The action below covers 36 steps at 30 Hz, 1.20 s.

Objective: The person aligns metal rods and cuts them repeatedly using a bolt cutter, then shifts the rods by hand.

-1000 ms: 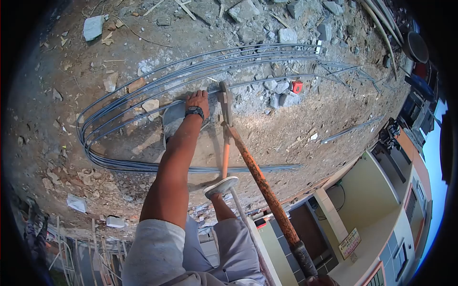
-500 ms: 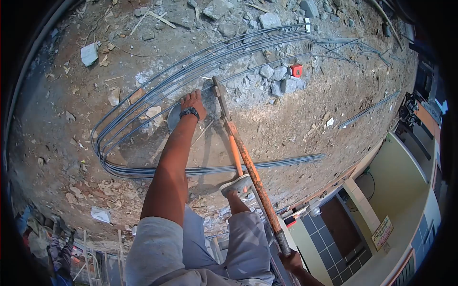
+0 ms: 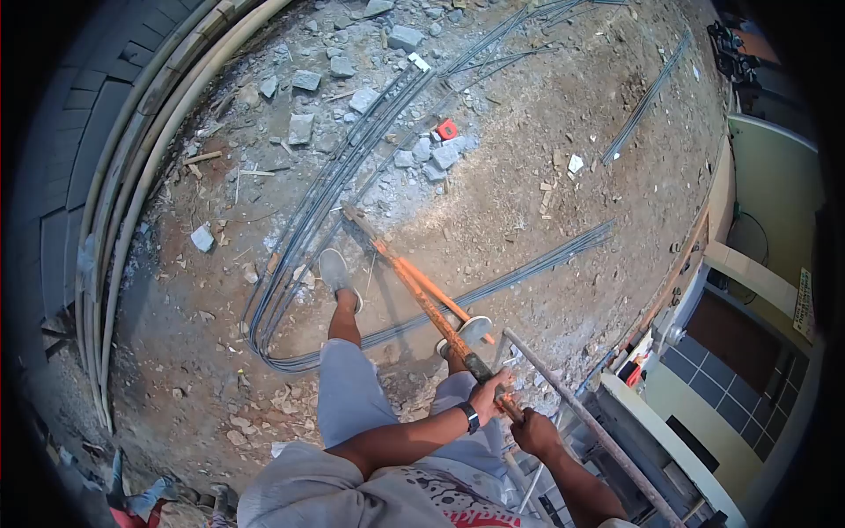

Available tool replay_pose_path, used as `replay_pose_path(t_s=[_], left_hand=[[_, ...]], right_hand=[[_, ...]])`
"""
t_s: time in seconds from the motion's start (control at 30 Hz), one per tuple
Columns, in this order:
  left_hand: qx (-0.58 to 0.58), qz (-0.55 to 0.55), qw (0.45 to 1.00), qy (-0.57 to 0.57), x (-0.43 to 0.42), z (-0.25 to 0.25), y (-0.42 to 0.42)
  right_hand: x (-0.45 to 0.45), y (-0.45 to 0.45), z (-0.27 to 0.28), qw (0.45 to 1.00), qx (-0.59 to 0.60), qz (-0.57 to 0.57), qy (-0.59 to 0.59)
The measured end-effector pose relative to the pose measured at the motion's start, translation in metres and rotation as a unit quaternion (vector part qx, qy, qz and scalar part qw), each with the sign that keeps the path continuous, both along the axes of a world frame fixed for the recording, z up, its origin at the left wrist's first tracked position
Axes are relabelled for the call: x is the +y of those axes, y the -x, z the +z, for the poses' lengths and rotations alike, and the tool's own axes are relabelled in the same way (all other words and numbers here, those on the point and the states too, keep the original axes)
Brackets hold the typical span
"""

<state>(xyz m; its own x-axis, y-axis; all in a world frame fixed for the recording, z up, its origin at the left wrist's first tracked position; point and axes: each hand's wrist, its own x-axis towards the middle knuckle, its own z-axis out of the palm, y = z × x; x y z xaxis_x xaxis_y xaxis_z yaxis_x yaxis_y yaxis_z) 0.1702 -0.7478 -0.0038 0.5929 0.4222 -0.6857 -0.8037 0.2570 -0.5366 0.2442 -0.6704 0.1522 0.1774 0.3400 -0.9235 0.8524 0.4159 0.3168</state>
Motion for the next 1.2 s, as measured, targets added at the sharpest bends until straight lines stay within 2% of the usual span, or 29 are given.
replay_pose_path(t_s=[0.03,0.13,0.23,0.43,0.47,0.57,0.6,0.63,0.7,0.77,0.87,1.0,1.07,1.2], left_hand=[[-0.058,0.058,0.996,0.029,0.004,0.015,-0.033],[0.107,-0.017,0.971,0.215,0.027,0.017,-0.074],[0.188,0.068,0.947,0.25,0.057,0.035,-0.072],[0.212,-0.027,0.937,0.277,0.052,0.005,-0.169],[0.241,-0.069,0.919,0.304,0.056,0.003,-0.189],[0.217,-0.053,0.923,0.314,0.056,-0.058,-0.247],[0.205,0.015,0.93,0.303,0.043,-0.075,-0.275],[0.231,-0.022,0.909,0.347,0.043,-0.08,-0.295],[0.299,-0.074,0.86,0.406,0.076,-0.121,-0.318],[0.305,-0.075,0.866,0.388,0.078,-0.148,-0.343],[0.329,-0.102,0.85,0.398,0.1,-0.136,-0.354],[0.33,-0.128,0.844,0.404,0.05,-0.131,-0.352],[0.355,-0.14,0.836,0.395,0.045,-0.132,-0.344],[0.332,-0.127,0.845,0.399,0.051,-0.136,-0.352]], right_hand=[[0.004,0.004,-0.007,1.0,0.013,-0.003,0.005],[0.014,0.021,0.001,0.999,0.034,-0.031,0.002],[0.028,-0.02,-0.007,0.997,0.078,-0.029,0.0],[0.033,-0.122,-0.042,0.991,0.114,-0.055,0.034],[0.031,-0.148,-0.052,0.991,0.115,-0.048,0.045],[0.041,-0.2,-0.102,0.992,0.118,-0.036,0.043],[0.041,-0.226,-0.121,0.987,0.137,-0.053,0.061],[0.038,-0.251,-0.147,0.987,0.136,-0.061,0.065],[0.036,-0.298,-0.2,0.985,0.162,-0.018,0.056],[0.055,-0.309,-0.219,0.987,0.144,-0.041,0.063],[0.062,-0.338,-0.228,0.987,0.142,-0.039,0.069],[0.015,-0.339,-0.218,0.978,0.178,-0.088,0.064],[0.012,-0.328,-0.212,0.972,0.205,-0.093,0.062],[0.022,-0.341,-0.22,0.963,0.229,-0.125,0.063]])
